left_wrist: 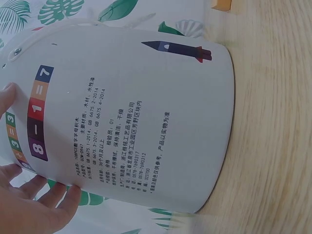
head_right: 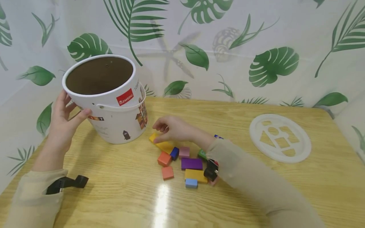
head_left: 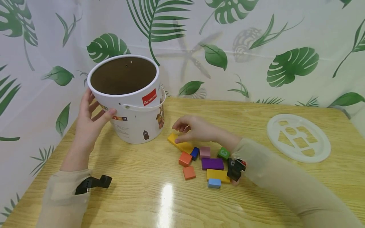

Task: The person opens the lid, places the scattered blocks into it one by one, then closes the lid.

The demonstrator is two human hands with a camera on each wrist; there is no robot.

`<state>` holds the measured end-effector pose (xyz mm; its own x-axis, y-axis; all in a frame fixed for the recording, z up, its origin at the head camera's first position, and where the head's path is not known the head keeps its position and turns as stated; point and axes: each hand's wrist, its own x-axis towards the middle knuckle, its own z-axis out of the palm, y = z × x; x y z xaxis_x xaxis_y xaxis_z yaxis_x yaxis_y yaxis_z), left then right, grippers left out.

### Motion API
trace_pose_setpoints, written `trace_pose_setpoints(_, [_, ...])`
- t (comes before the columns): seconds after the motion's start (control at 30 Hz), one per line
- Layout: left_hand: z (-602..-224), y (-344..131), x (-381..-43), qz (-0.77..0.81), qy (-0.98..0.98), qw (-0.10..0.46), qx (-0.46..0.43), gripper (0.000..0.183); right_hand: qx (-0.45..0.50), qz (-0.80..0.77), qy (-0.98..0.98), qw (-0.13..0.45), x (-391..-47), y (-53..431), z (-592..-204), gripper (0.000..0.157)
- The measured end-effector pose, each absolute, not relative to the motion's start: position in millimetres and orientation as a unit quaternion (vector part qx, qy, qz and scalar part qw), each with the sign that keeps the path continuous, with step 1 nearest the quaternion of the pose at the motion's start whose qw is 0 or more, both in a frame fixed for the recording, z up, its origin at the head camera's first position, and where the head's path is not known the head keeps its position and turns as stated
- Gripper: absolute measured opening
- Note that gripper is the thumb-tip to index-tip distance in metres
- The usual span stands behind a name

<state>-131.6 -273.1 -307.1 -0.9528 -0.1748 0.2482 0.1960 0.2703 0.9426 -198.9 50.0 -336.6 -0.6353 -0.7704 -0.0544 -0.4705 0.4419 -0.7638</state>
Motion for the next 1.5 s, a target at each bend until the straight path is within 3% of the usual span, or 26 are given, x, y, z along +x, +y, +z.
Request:
trace_pose_setpoints(0.77, [-303.3,-273.5,-133.2,-0.610,-0.777,0.156,-0.013,0.085,-0.361,-0.282,0.860,0.227,-198.8,40.5,-349.7,0.055])
trace_pose_setpoints(1.5, [-303.7,-273.2,-131.9,-0.610,-0.778,0.150,-0.007,0.086,-0.387,-0.270,0.854,0.219,-194.2,34.3,-346.7,0.040])
